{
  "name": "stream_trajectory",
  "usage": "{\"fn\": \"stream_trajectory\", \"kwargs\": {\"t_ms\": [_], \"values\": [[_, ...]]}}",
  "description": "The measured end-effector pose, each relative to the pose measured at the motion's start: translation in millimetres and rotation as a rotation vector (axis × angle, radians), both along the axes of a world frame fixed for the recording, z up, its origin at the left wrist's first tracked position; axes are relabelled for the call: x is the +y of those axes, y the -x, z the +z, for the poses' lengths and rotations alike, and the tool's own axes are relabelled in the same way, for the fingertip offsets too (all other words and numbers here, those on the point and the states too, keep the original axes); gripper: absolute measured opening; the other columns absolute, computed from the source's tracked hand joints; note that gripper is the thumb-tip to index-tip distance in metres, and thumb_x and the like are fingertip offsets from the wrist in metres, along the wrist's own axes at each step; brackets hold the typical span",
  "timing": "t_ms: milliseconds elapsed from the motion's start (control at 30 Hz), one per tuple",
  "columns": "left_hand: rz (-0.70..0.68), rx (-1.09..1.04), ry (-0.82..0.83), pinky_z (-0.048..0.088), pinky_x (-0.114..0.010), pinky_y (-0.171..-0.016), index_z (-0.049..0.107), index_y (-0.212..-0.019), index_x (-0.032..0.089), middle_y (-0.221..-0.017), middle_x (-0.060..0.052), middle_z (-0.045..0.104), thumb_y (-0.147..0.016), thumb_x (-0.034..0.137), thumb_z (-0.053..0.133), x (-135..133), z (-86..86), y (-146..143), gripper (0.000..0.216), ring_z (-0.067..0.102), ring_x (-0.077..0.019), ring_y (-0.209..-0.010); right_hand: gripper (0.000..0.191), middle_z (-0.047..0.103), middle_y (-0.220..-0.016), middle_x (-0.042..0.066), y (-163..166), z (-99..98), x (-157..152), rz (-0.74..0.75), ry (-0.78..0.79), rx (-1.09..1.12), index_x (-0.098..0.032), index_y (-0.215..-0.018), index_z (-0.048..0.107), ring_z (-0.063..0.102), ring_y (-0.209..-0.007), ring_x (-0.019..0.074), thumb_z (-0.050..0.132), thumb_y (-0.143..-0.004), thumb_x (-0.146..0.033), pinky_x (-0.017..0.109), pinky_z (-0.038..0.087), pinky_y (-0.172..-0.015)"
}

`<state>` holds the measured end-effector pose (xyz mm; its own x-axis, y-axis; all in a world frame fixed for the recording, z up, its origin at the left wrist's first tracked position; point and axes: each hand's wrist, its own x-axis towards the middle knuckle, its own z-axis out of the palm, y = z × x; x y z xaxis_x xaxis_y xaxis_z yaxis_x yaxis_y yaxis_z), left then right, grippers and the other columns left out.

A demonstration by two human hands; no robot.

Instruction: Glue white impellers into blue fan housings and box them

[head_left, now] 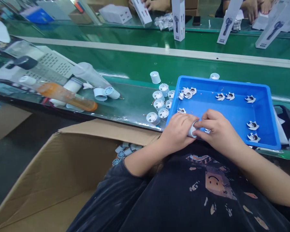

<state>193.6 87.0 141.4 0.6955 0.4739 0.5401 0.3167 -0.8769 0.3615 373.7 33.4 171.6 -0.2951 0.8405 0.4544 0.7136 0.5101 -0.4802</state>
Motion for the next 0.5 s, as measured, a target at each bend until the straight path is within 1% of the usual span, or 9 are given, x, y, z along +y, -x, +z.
{"fn": "stream_trajectory", "kwargs": {"t_ms": [67, 167, 200, 267, 300, 367, 400, 433, 500], "values": [[0.052, -0.055, -0.030, 0.048, -0.042, -0.097, 0.050, -0.117, 0.017, -0.109, -0.009, 0.069, -0.093, 0.025, 0.049, -7.8, -1.8, -3.4, 0.025, 0.065, -0.0252, -0.104, 0.009, 0.049, -0.078, 0.003, 5.9, -1.6, 5.0, 0.026, -0.040, 0.021, -0.016, -0.079, 0.071, 0.049, -0.070, 0.0119, 0.070, -0.087, -0.018, 0.025, 0.040, -0.063], [0.073, -0.130, -0.031, 0.048, -0.040, -0.099, 0.048, -0.121, 0.020, -0.110, -0.008, 0.068, -0.094, 0.026, 0.050, -15.3, 3.1, -5.4, 0.028, 0.064, -0.0240, -0.105, 0.019, 0.047, -0.076, 0.002, 7.5, 2.1, 6.3, 0.029, -0.048, 0.092, -0.017, -0.083, 0.071, 0.049, -0.070, 0.0110, 0.061, -0.096, -0.026, 0.023, 0.040, -0.061], [0.040, -0.135, -0.026, 0.046, -0.041, -0.101, 0.048, -0.123, 0.021, -0.112, -0.008, 0.068, -0.095, 0.029, 0.053, -13.6, 6.9, -4.2, 0.030, 0.063, -0.0242, -0.107, 0.023, 0.047, -0.077, 0.003, 4.1, 4.4, 3.8, 0.023, -0.049, 0.101, -0.018, -0.086, 0.072, 0.049, -0.071, 0.0115, 0.057, -0.098, -0.030, 0.024, 0.041, -0.062], [-0.015, -0.095, -0.022, 0.042, -0.045, -0.106, 0.050, -0.125, 0.022, -0.120, -0.009, 0.063, -0.092, 0.044, 0.063, 1.7, 15.8, 1.9, 0.042, 0.059, -0.0275, -0.114, 0.024, 0.049, -0.082, 0.004, -10.2, 8.1, -6.8, 0.007, -0.035, 0.128, -0.022, -0.097, 0.074, 0.050, -0.075, 0.0130, 0.054, -0.100, -0.035, 0.026, 0.044, -0.066], [0.000, -0.058, -0.021, 0.040, -0.048, -0.107, 0.054, -0.124, 0.024, -0.124, -0.010, 0.060, -0.086, 0.053, 0.069, 16.7, 19.8, 6.2, 0.050, 0.056, -0.0302, -0.117, 0.023, 0.051, -0.086, 0.005, -20.4, 8.2, -14.6, -0.030, -0.029, 0.151, -0.025, -0.104, 0.073, 0.052, -0.079, 0.0139, 0.054, -0.100, -0.036, 0.028, 0.046, -0.069], [0.129, 0.017, 0.003, 0.039, -0.052, -0.107, 0.061, -0.119, 0.025, -0.124, -0.010, 0.055, -0.073, 0.062, 0.079, 60.9, 24.7, 14.0, 0.062, 0.051, -0.0346, -0.119, 0.023, 0.052, -0.094, 0.004, -42.0, 3.3, -33.4, -0.181, -0.035, 0.200, -0.033, -0.117, 0.069, 0.053, -0.086, 0.0151, 0.055, -0.099, -0.035, 0.030, 0.046, -0.076], [0.228, 0.043, 0.038, 0.041, -0.052, -0.105, 0.062, -0.120, 0.024, -0.122, -0.010, 0.054, -0.070, 0.060, 0.082, 88.4, 25.1, 15.4, 0.064, 0.051, -0.0346, -0.118, 0.023, 0.053, -0.096, 0.004, -51.1, -1.7, -42.7, -0.292, -0.051, 0.223, -0.037, -0.119, 0.067, 0.053, -0.088, 0.0154, 0.056, -0.098, -0.034, 0.031, 0.045, -0.079], [0.316, 0.075, 0.095, 0.043, -0.050, -0.103, 0.059, -0.124, 0.023, -0.118, -0.009, 0.054, -0.073, 0.052, 0.083, 117.4, 24.1, 13.9, 0.064, 0.052, -0.0331, -0.115, 0.023, 0.053, -0.096, 0.003, -57.9, -7.7, -50.8, -0.365, -0.062, 0.238, -0.039, -0.118, 0.066, 0.054, -0.088, 0.0148, 0.056, -0.098, -0.034, 0.030, 0.045, -0.079], [0.456, 0.155, 0.211, 0.046, -0.045, -0.101, 0.042, -0.140, 0.018, -0.121, -0.012, 0.055, -0.081, 0.032, 0.078, 172.7, 18.3, 1.3, 0.071, 0.055, -0.0300, -0.115, 0.020, 0.053, -0.095, 0.001, -62.9, -19.4, -60.9, -0.418, -0.080, 0.256, -0.039, -0.114, 0.066, 0.056, -0.086, 0.0131, 0.055, -0.098, -0.034, 0.028, 0.047, -0.076]]}}
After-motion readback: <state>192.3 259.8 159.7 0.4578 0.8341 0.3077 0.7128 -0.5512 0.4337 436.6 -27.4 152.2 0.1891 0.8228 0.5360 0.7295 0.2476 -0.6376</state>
